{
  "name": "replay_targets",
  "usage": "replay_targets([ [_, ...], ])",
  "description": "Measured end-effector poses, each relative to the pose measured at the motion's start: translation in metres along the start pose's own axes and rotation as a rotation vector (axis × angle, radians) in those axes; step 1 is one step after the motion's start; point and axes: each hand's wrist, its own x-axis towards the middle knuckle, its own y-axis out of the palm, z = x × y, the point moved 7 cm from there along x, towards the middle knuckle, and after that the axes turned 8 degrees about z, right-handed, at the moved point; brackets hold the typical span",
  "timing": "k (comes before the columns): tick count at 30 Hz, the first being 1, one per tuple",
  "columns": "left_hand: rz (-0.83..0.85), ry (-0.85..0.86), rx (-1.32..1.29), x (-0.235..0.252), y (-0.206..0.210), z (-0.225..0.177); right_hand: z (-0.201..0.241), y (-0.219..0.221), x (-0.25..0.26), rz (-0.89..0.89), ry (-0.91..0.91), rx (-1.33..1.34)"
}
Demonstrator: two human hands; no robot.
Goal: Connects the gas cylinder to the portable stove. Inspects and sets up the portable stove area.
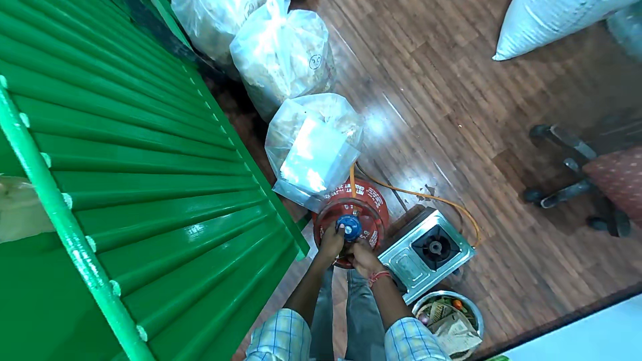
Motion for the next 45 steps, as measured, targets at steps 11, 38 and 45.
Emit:
replay_targets([
  [11,0.006,-0.016,-0.09,0.021,-0.007,0.016,0.031,-0.012,0.005,-0.1,-0.198,0.061],
  [38,-0.024,-0.017,-0.063,0.032,-0.005,0.021,0.053,-0.016,0.012,-0.349,-0.186,-0.512],
  [45,0.008,-0.039,-0.018,0.027,-0.007,0.016,0.054,-0.018,0.009,-0.342,-0.164,-0.526],
])
